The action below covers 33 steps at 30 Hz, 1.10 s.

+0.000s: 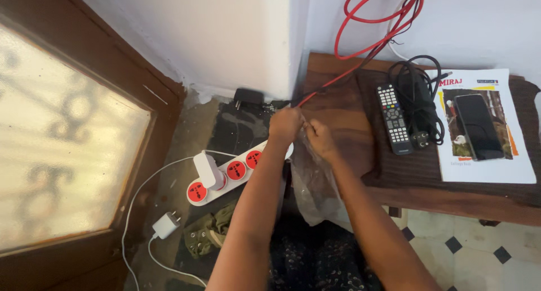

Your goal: The person wipes a white electronic speaker, its power adapter, a black remote control, and a smartphone using a green cloth by hand.

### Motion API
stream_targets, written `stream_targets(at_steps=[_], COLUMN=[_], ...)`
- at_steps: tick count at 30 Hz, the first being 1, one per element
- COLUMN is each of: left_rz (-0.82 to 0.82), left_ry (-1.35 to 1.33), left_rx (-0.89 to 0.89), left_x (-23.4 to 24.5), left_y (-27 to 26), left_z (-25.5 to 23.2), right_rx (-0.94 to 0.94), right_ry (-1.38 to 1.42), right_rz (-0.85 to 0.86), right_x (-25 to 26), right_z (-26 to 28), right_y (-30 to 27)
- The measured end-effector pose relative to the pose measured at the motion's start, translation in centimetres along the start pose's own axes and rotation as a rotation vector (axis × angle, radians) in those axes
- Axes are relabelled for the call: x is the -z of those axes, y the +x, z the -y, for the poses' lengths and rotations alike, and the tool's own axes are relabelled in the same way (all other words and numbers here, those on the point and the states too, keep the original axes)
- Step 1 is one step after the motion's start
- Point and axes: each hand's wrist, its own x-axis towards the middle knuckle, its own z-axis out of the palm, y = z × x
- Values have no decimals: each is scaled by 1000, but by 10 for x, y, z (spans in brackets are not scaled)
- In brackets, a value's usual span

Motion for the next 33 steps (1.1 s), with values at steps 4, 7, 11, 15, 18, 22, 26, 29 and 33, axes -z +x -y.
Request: stream_targets(at_steps=[4, 7, 11, 15, 18, 22, 26, 29, 33], left_rz=[-97, -119, -121, -82, -101, -64, -101, -205, 37], left_ry=[-81, -56, -86, -66, -67, -82, -6, -69, 121], left_rx=[134, 208, 294, 374, 415, 465, 406, 450, 285], left_x=[-8, -17, -16, -8, -6, -13, -23, -13, -11], left_y=[2, 6, 4, 6, 6, 9, 15, 42, 44], left_z=[-2, -2, -4, -13, -19, -19, -11, -1, 8], right_rx=[-44, 22, 67, 79, 63, 152, 75, 356, -41], right_ry=[57, 60, -97, -53, -158, -193, -159, 168, 1], right_rz=[22, 36, 6, 45, 74, 45, 114, 275, 55], right_x=[4, 11, 12, 17, 26, 33, 33, 19, 60], right_z=[11, 23, 38, 50, 58, 64, 77, 95, 68], right_y=[-10, -14, -18, -21, -24, -29, -50, -103, -93])
